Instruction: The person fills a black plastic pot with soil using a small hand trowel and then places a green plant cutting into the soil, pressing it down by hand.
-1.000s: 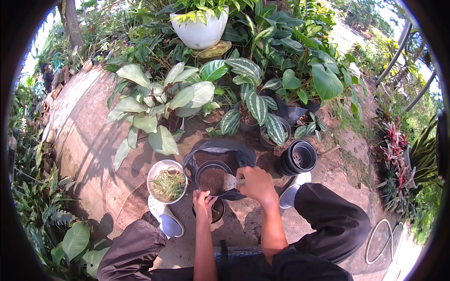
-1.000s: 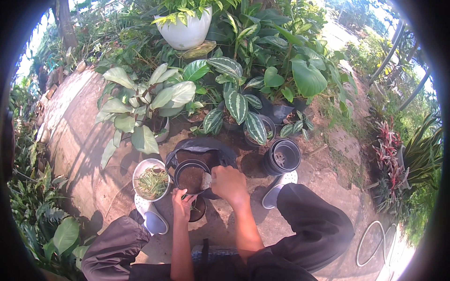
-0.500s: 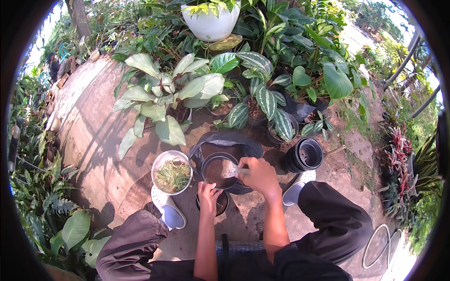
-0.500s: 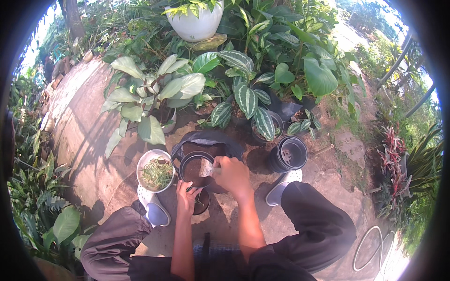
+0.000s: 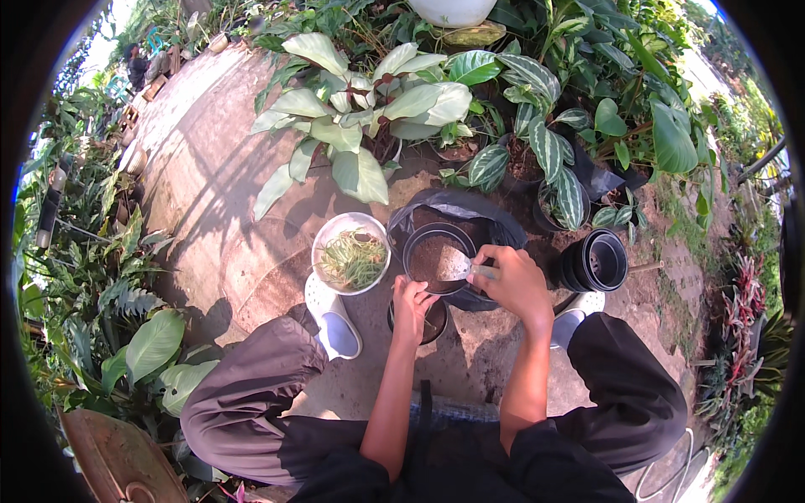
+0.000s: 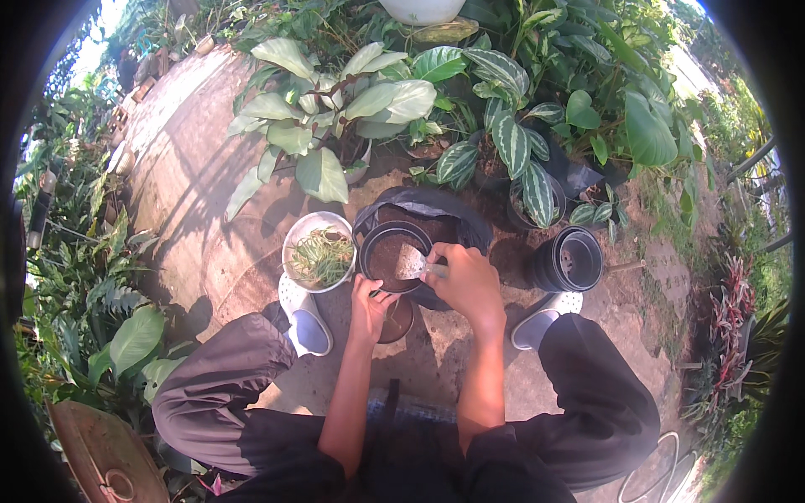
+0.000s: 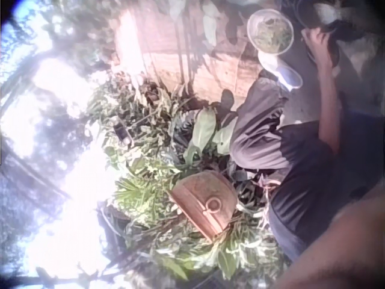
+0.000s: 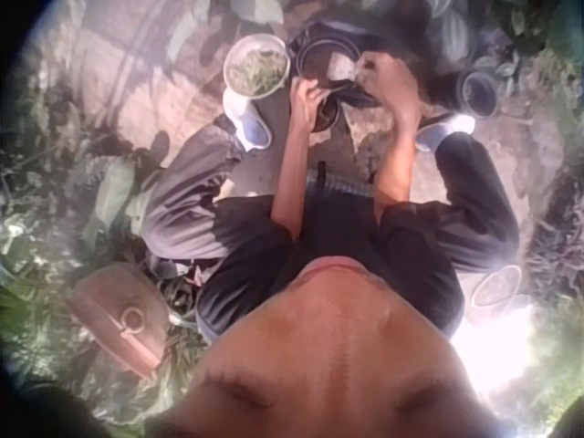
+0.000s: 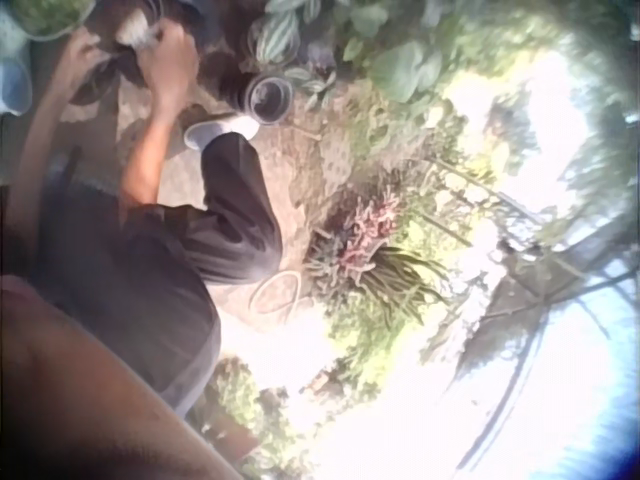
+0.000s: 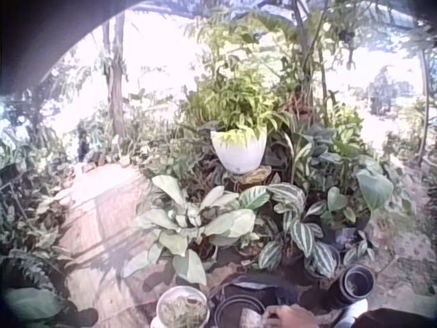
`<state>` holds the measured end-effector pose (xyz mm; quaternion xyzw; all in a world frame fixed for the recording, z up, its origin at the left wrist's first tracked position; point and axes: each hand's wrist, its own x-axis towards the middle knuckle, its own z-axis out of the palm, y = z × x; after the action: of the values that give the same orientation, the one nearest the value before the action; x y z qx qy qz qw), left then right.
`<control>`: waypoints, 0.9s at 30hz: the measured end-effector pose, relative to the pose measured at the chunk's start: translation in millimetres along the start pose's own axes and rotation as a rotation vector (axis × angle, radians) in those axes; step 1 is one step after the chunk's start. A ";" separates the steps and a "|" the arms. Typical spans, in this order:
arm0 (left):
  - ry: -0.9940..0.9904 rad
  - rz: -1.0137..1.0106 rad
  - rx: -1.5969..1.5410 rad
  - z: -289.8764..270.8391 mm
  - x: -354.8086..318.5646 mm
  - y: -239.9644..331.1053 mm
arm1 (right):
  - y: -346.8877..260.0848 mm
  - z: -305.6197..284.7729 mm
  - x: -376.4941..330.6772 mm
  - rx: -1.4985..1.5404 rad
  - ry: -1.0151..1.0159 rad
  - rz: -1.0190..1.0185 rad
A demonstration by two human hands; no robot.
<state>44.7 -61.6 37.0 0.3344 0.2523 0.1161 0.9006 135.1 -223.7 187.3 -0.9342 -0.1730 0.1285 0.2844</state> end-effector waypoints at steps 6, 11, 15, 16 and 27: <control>0.000 -0.010 0.006 -3.1 1.8 0.1 | 0.5 -4.9 -0.1 0.043 -0.030 -0.060; -0.010 -0.029 -0.008 2.4 -0.4 2.8 | 3.7 10.9 6.4 0.083 0.041 -0.105; 0.011 -0.024 -0.031 6.1 -3.2 5.8 | -4.5 5.2 0.8 0.086 0.092 -0.008; 0.013 -0.018 -0.031 4.7 -2.3 5.4 | -6.4 1.1 -1.4 0.075 0.097 0.004; 0.018 -0.024 0.002 -0.1 0.8 1.9 | -10.9 -17.9 -16.3 -0.047 -0.007 0.138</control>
<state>45.3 -59.8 37.9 0.3309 0.2644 0.1079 0.8994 123.7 -230.4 210.3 -0.9498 -0.1121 0.1472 0.2522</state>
